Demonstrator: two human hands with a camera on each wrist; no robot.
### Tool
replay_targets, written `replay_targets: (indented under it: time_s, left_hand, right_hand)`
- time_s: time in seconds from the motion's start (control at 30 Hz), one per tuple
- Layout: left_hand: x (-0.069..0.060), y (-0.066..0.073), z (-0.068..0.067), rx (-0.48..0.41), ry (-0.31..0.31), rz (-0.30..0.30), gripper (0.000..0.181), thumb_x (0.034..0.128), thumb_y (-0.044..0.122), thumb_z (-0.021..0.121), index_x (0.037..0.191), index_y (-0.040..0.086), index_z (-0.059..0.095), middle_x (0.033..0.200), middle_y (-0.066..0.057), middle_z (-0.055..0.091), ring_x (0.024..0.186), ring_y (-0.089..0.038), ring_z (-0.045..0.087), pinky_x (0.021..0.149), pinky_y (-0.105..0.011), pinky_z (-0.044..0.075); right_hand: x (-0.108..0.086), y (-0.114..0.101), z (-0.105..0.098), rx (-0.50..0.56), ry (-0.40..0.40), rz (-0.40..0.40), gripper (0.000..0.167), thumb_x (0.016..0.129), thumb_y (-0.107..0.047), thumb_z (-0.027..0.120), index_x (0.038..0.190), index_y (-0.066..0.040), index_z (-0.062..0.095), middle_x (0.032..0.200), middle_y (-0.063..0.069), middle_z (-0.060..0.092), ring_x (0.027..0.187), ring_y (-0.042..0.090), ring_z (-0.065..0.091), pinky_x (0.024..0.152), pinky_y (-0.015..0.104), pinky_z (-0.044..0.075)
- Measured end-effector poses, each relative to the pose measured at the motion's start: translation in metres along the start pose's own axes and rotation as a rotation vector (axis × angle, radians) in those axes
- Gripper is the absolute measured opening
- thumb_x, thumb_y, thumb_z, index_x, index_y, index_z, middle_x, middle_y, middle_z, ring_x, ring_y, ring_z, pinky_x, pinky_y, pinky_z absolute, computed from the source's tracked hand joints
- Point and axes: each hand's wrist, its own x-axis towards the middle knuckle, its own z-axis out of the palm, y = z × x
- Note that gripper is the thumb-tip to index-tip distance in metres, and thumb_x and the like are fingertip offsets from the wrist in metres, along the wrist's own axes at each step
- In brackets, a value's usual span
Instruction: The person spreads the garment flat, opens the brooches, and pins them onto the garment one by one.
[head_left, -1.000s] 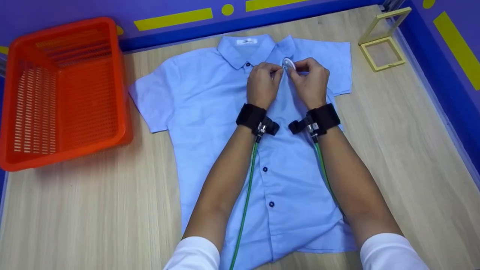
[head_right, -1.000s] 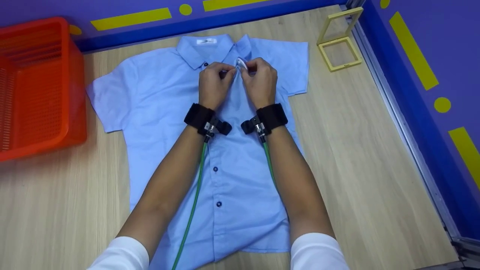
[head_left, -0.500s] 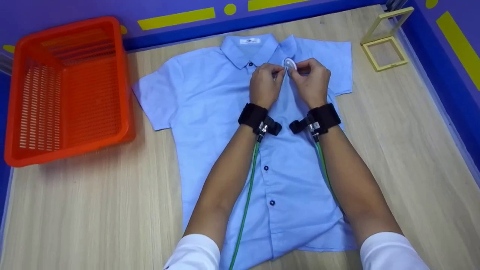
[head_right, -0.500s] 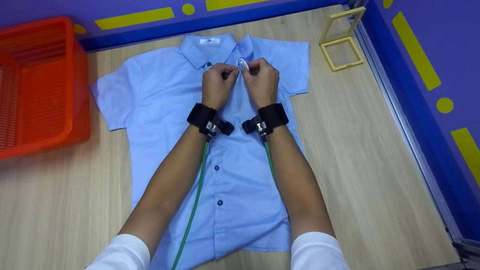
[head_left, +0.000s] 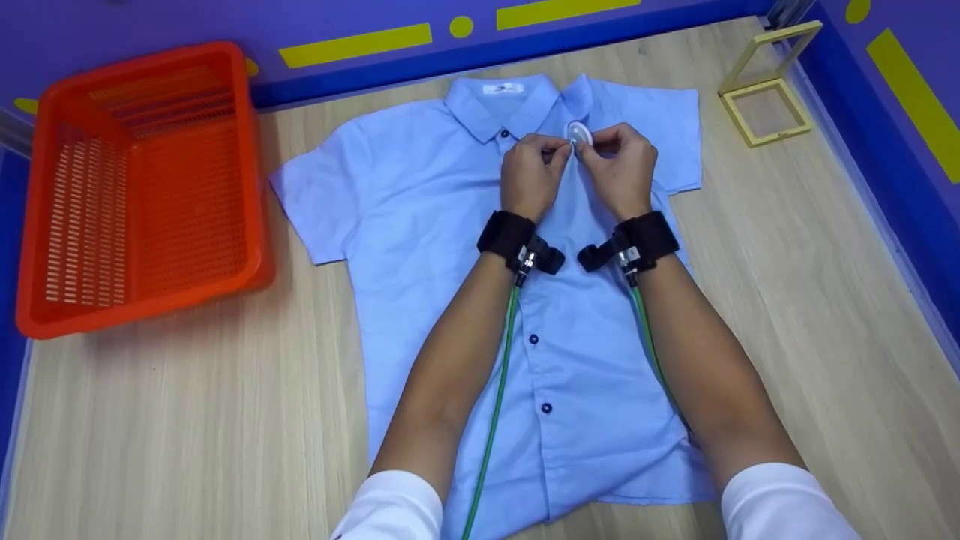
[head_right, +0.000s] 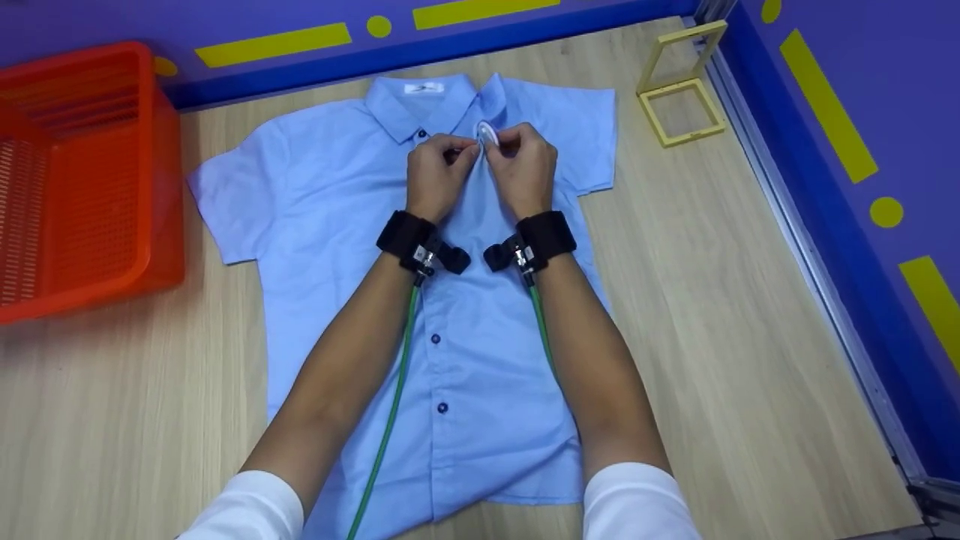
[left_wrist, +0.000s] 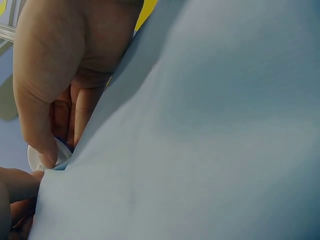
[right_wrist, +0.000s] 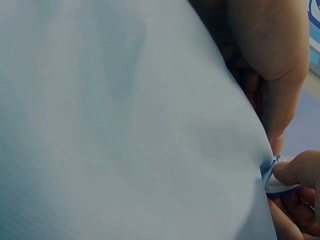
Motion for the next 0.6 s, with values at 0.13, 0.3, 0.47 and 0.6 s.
replay_targets:
  time_s: [0.13,0.3,0.47,0.6]
  left_hand:
    - [-0.0004,-0.0005,0.0011,-0.017,-0.011,0.002,0.019,0.0964,0.023,0.07,0.106,0.009,0.078,0.101,-0.003,0.073,0.087,-0.009,0.067,0.077,-0.012,0.046]
    - [-0.0004,-0.0014,0.0017,-0.035,-0.015,-0.003,0.019,0.0962,0.022,0.071,0.105,0.008,0.078,0.101,-0.003,0.073,0.088,-0.008,0.067,0.077,-0.011,0.046]
    - [-0.0007,-0.0007,-0.0002,-0.032,-0.033,0.012,0.019,0.0969,0.023,0.07,0.107,0.008,0.078,0.101,-0.003,0.073,0.088,-0.007,0.066,0.077,-0.012,0.046]
    - [-0.0001,-0.0002,-0.0022,-0.034,-0.022,0.013,0.017,0.0962,0.023,0.071,0.105,0.01,0.079,0.095,0.001,0.074,0.083,-0.006,0.065,0.075,-0.015,0.046]
  right_hand:
    - [-0.0002,0.0008,0.0003,0.054,-0.008,0.035,0.017,0.088,-0.014,0.078,0.095,0.001,0.074,0.092,0.013,0.074,0.082,0.015,0.068,0.075,0.019,0.05]
    - [-0.0002,0.0027,0.0009,0.259,-0.068,0.159,0.018,0.089,-0.01,0.076,0.1,0.003,0.071,0.093,0.012,0.072,0.085,0.015,0.07,0.077,0.022,0.054]
    - [0.0008,0.0013,-0.0007,0.493,-0.138,0.258,0.026,0.091,0.0,0.069,0.117,0.005,0.067,0.096,0.014,0.072,0.086,0.018,0.071,0.074,0.024,0.056]
    - [0.0018,0.0004,-0.0021,0.608,-0.171,0.297,0.029,0.092,0.003,0.066,0.121,0.006,0.067,0.101,0.017,0.071,0.088,0.021,0.071,0.075,0.025,0.058]
